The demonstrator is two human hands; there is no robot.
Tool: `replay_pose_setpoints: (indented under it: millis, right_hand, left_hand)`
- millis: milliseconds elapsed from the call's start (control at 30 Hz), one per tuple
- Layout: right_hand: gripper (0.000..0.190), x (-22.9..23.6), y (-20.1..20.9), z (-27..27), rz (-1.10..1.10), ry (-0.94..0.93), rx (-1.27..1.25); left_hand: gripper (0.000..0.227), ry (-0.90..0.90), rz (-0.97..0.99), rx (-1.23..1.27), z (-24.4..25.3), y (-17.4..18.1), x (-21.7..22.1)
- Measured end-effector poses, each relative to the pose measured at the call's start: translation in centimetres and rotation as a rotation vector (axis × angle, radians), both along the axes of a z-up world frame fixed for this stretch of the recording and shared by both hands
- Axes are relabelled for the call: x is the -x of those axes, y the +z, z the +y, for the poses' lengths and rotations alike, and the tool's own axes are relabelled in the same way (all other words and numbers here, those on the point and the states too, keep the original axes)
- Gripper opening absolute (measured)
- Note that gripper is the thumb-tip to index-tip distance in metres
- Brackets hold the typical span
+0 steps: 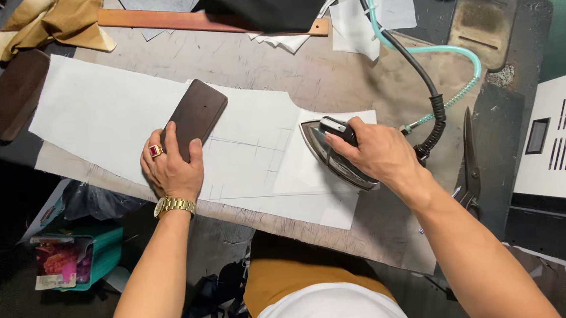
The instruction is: The person marks lines on a piece of white fabric using a ruler and a pen, then presses the fabric with an iron while using a wooden block to hold sections flat.
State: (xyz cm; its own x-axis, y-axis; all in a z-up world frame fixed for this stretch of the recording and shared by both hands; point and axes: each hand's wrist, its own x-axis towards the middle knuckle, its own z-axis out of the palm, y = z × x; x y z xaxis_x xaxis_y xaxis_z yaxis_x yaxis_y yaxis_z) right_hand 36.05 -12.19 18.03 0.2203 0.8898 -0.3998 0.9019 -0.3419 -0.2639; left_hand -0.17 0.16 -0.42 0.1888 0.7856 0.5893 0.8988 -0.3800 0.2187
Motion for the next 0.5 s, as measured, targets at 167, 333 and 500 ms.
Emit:
replay_pose_setpoints:
  millis: [167,333,500]
  right_hand:
    - [0.064,1.2,-0.3,0.9,-0.024,0.048,-0.029]
    - [0.064,1.9,-0.1,1.3,-0.006,0.051,-0.049]
    - [0.063,2.5,0.2,0.7,0.002,0.083,-0.014]
  left_hand:
    - [0.055,0.000,0.005,0.011,-0.1,0.3,0.0]
    - [0.056,0.010,0.002,0.003,0.0,-0.2,0.1]
    - [0.054,0.015,0.009,0.004,-0.1,0.2,0.0]
